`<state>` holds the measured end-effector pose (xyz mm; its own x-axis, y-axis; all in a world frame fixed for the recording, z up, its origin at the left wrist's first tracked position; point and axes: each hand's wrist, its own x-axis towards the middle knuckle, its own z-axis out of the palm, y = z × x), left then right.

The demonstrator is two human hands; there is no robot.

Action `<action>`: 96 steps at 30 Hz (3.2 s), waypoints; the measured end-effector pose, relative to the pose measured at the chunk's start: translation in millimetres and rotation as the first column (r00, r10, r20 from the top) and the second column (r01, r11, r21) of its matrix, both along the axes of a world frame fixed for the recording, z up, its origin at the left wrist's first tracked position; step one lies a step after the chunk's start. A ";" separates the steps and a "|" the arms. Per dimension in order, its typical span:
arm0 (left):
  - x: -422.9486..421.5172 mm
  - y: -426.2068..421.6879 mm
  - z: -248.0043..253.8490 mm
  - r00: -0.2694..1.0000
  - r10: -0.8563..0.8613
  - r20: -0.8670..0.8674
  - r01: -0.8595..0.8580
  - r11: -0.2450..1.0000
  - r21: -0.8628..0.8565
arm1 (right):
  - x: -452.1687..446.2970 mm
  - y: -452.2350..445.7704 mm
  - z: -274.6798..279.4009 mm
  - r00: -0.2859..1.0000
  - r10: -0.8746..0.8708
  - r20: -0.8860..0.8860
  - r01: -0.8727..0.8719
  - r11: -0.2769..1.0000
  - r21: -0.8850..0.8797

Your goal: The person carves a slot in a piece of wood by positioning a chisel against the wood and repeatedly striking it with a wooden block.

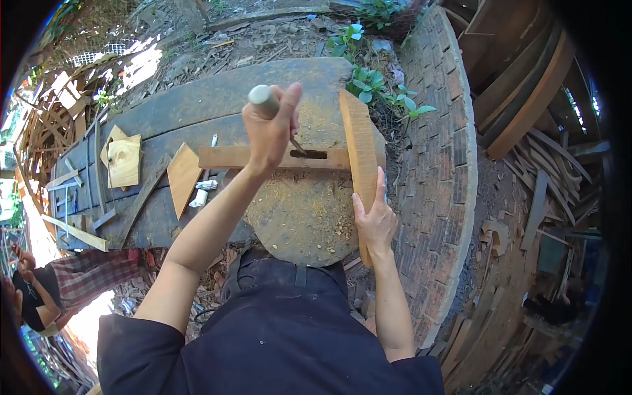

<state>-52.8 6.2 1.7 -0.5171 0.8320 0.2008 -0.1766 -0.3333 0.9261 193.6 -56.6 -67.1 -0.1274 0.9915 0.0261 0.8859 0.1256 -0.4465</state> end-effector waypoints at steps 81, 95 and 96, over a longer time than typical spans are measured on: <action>19.6 26.4 -14.7 0.942 -0.007 -0.334 0.070 0.982 0.177 | -58.6 57.1 199.3 0.874 0.450 -0.183 -0.446 0.893 0.063; 16.7 29.8 -16.0 0.901 -0.051 -0.431 0.134 0.977 0.164 | -57.2 49.4 223.2 0.870 0.477 0.121 -0.481 0.877 -0.002; 17.3 29.6 -14.6 0.900 -0.078 -0.429 0.150 0.980 0.135 | -59.0 50.2 231.8 0.899 0.438 -0.001 -0.432 0.887 -0.163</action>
<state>-35.6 35.8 -12.9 -0.2585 0.8183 0.5134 0.1709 -0.4844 0.8580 134.6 -6.5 164.7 -0.5450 0.8274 -0.1354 0.7736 0.4340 -0.4617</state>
